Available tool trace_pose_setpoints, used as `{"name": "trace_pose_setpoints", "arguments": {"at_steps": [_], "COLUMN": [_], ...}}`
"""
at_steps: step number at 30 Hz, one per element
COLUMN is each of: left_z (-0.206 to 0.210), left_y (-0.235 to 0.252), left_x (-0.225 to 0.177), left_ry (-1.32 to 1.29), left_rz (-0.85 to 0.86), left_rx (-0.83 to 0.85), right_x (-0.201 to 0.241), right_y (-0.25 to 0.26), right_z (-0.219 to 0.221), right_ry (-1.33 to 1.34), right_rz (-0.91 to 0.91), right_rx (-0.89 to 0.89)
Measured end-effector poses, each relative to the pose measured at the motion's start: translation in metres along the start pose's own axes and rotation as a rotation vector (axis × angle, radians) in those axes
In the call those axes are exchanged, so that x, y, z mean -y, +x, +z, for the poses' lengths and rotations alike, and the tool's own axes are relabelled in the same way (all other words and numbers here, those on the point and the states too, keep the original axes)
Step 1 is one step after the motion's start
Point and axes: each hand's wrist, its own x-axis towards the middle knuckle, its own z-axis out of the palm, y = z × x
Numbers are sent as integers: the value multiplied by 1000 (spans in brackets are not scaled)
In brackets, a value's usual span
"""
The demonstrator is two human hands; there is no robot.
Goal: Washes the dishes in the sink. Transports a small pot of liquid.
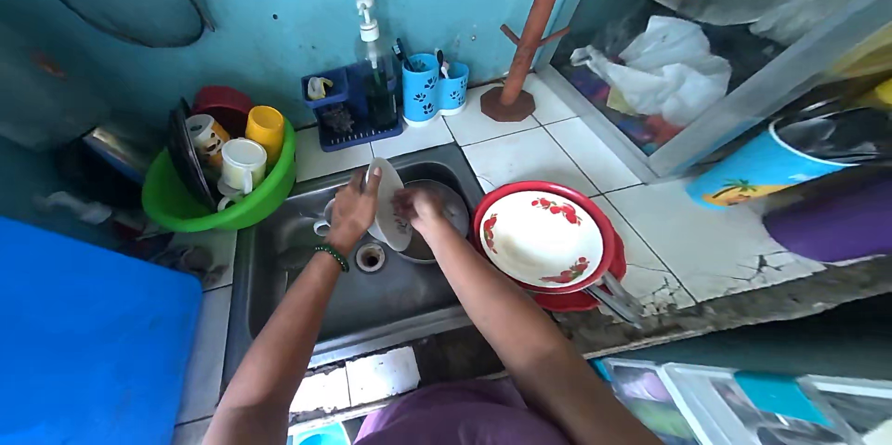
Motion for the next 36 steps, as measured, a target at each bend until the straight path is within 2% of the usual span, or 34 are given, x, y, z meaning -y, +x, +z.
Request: {"name": "trace_pose_setpoints", "arguments": {"at_steps": [2, 4, 7, 10, 16, 21, 23, 26, 29, 32, 36], "left_z": [2, 0, -4, -1, 6, 12, 14, 16, 22, 31, 41], "left_y": [-1, -6, -5, -6, -2, 1, -1, -4, -5, -10, -21], "left_x": [1, 2, 4, 2, -2, -1, 1, 6, 16, 21, 13], "left_ry": [3, 14, 67, 113, 168, 123, 36, -200, -529, -749, -862], "left_rz": [53, 148, 310, 388, 417, 319, 264, 114, -15, -86, -71], "left_rx": [25, 25, -3, -74, -138, -189, -222, -264, -284, -277, -279], "right_x": [29, 56, 80, 86, 71, 62, 72, 93, 111, 118, 112], "right_y": [-19, -22, -8, -7, -46, -66, -79, -102, -118, -120, -113], "right_z": [23, 32, 18, 7, -3, -19, -32, -65, -115, -150, -161], "right_ry": [-290, -701, -1146, -1379, -1435, -1691, -1699, -1668, -1745, -1839, -1784], "right_rz": [-175, -350, -331, -280, -492, -347, -404, -559, -673, -508, -409], "right_rx": [202, 215, 108, 82, 122, 372, 393, 241, -12, -185, -231]}}
